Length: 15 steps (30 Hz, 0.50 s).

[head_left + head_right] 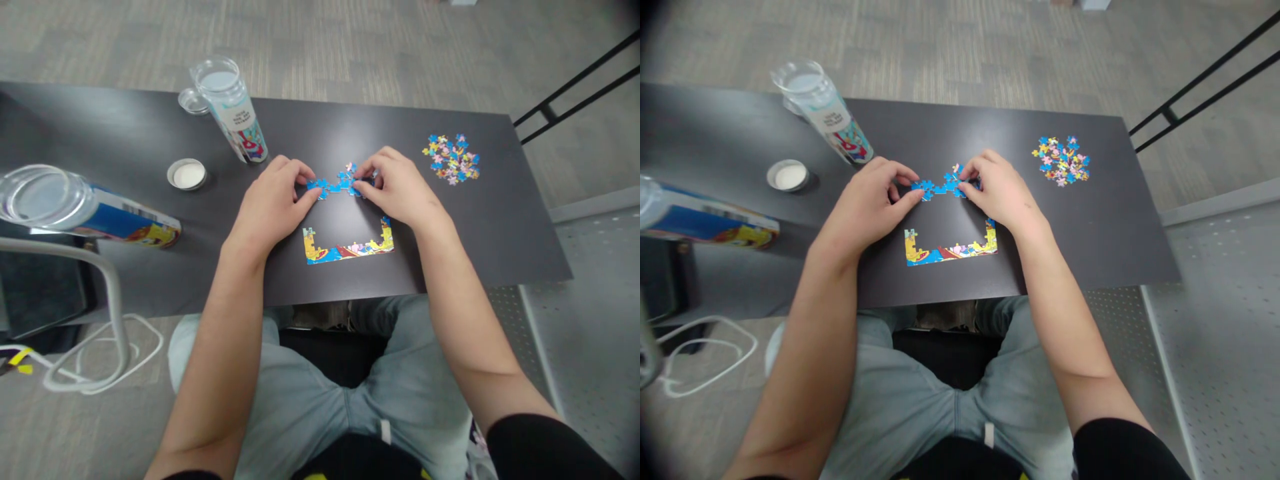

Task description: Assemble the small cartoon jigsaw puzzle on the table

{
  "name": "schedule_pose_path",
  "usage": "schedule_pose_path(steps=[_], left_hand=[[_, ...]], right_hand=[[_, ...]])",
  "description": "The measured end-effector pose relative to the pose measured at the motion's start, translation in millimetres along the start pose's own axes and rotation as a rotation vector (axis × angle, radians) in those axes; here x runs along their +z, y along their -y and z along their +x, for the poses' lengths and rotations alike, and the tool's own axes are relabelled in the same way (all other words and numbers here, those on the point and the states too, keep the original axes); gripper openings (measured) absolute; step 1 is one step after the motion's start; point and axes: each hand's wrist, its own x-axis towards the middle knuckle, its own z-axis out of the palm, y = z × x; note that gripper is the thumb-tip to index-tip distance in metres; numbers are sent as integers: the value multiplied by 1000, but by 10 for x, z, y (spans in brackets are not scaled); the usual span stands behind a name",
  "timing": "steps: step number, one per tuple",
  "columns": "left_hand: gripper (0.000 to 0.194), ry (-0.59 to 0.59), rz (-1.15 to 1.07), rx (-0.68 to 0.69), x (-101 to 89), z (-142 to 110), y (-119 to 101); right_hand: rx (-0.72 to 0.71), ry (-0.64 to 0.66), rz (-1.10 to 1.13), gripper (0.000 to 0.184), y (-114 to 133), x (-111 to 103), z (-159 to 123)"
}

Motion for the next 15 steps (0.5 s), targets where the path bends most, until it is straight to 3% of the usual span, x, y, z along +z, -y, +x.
schedule_pose_path(steps=[9,15], left_hand=[[21,-30,-48,-32,-86,-34,102],[12,-69,-64,-45,-184,-88,152]], right_hand=[[90,6,20,12,-24,-102,22],[125,40,179,16,-29,-76,24]])
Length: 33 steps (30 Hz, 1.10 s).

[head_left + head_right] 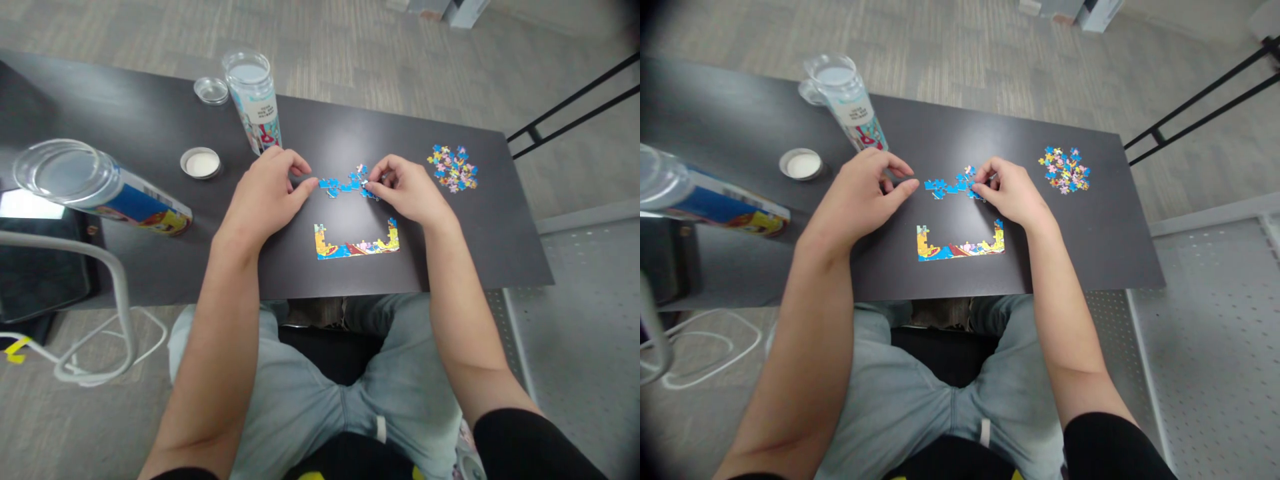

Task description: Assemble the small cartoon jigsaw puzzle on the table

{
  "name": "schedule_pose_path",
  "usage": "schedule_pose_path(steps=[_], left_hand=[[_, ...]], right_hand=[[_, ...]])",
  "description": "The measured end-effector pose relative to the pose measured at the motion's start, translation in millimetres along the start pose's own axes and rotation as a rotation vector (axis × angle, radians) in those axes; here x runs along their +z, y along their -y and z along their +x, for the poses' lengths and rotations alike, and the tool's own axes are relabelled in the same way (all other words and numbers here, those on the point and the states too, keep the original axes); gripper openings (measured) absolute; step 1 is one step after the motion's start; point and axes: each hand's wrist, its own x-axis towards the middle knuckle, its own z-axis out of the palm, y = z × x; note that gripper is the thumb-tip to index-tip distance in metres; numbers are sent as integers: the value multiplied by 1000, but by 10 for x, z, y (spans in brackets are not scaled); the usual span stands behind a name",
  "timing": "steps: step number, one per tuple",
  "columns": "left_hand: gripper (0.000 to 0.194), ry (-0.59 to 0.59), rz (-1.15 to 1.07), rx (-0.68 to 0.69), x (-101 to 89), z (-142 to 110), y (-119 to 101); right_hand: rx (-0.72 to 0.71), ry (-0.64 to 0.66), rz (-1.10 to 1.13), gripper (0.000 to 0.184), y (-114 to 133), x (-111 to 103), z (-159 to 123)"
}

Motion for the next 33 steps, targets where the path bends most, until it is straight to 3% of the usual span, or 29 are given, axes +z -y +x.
schedule_pose_path(steps=[4,9,13,20,33], left_hand=[[12,26,-7,2,-63,-24,5],[35,281,-41,49,-192,-98,37],[53,347,-15,22,-236,-182,-15],[52,351,37,-14,-165,-219,-91],[54,351,57,-4,-148,-191,-69]], right_hand=[[-33,12,81,28,65,-9,-28],[-94,45,169,20,498,59,-196],[-131,231,332,17,778,285,-214],[-104,380,345,19,755,450,-128],[-130,351,212,10,746,460,-120]])
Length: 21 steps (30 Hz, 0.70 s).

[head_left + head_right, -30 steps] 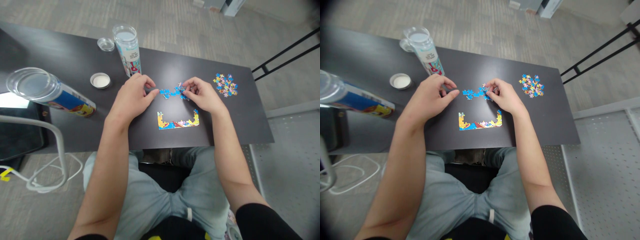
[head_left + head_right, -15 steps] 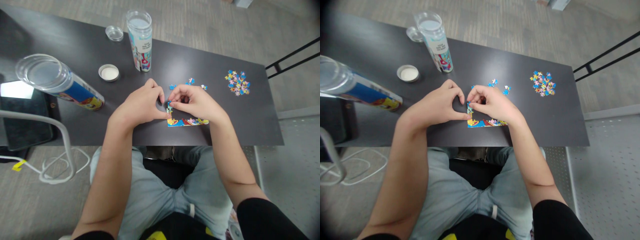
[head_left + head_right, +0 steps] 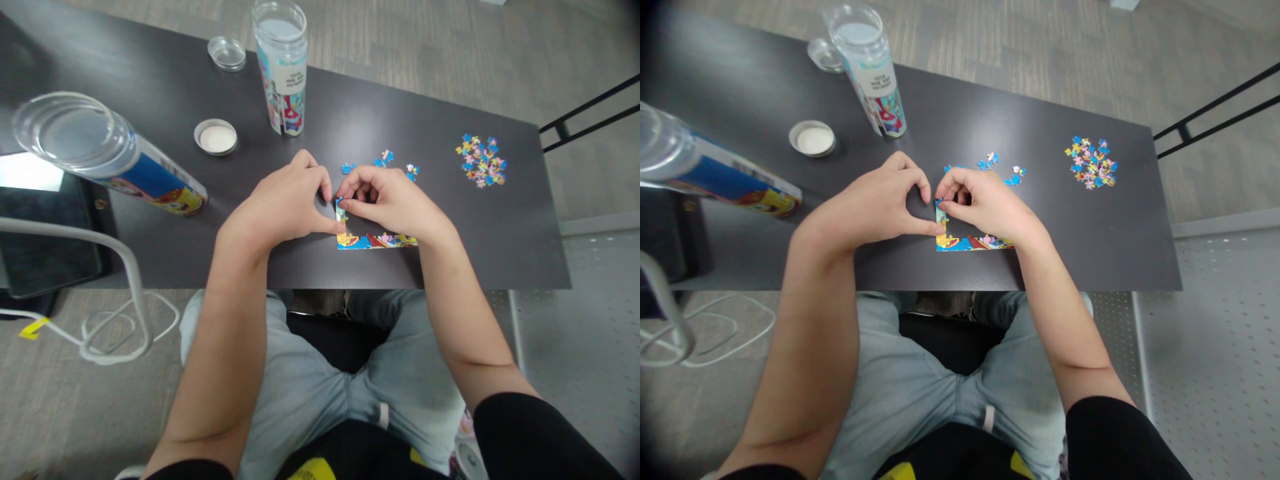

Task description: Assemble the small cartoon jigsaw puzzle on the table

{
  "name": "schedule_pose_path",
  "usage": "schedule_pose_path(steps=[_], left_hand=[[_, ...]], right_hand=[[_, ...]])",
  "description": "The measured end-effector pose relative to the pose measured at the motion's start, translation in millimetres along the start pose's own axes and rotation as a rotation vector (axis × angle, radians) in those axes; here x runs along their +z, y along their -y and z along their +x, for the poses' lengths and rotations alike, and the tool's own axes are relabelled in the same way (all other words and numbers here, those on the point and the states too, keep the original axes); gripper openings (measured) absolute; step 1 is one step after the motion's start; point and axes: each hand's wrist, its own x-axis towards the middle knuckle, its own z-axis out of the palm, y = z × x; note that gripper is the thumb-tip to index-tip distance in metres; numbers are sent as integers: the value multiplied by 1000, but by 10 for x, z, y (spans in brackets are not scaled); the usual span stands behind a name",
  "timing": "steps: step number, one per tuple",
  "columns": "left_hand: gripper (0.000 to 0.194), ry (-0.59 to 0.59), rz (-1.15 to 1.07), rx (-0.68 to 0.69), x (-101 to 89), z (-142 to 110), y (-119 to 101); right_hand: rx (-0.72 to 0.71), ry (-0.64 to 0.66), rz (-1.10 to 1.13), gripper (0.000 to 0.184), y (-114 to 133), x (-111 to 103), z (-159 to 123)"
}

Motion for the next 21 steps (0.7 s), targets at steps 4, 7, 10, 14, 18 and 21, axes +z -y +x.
schedule_pose_path(steps=[4,7,10,14,18,21], left_hand=[[55,1,-1,-20,-11,7,-22],[54,5,-18,-33,-20,9,-36],[52,2,-33,-12,-20,8,-22],[53,2,-30,-6,-17,7,11],[52,-1,-32,1,-23,10,38],[47,-2,-30,22,-20,23,78]], right_hand=[[-52,-41,-74,7,-39,15,15],[-63,-50,-120,12,-53,26,33],[-53,-61,-102,12,-24,-8,27],[-7,-208,-96,17,-3,-251,-83],[129,-347,-205,28,-156,-727,-304],[159,-441,-295,24,-376,-1028,-437]])
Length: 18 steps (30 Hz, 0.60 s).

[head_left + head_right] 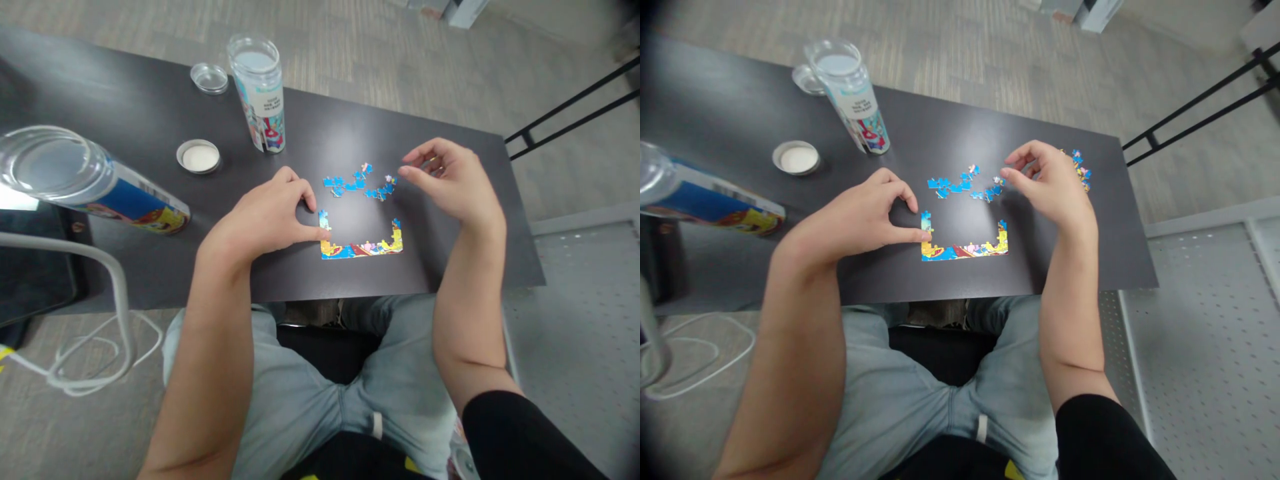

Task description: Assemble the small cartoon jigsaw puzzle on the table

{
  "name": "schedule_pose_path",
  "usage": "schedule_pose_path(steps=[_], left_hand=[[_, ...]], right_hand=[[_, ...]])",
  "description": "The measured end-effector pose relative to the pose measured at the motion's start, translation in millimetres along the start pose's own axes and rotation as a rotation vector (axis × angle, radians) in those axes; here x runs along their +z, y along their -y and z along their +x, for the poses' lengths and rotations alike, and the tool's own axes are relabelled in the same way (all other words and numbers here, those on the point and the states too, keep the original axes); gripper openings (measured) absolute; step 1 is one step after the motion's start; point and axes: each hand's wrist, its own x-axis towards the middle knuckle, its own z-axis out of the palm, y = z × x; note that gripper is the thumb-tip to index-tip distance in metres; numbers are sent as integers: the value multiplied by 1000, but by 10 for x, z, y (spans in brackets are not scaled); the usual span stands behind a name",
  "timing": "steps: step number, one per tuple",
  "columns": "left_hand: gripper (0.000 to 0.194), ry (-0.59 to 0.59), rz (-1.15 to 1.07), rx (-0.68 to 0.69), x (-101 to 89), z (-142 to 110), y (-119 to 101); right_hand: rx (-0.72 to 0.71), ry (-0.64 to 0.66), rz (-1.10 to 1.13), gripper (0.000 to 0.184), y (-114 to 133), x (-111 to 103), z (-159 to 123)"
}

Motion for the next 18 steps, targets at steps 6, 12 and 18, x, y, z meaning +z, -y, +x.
schedule_pose_path(steps=[6,12,18], left_hand=[[21,-105,2,40,60,75,75],[16,-145,-1,-7,86,109,63],[24,-94,-13,-24,36,114,54]], right_hand=[[11,-10,-3,19,-434,134,98],[-4,9,-32,14,-529,273,156],[6,54,-17,15,-512,216,145]])
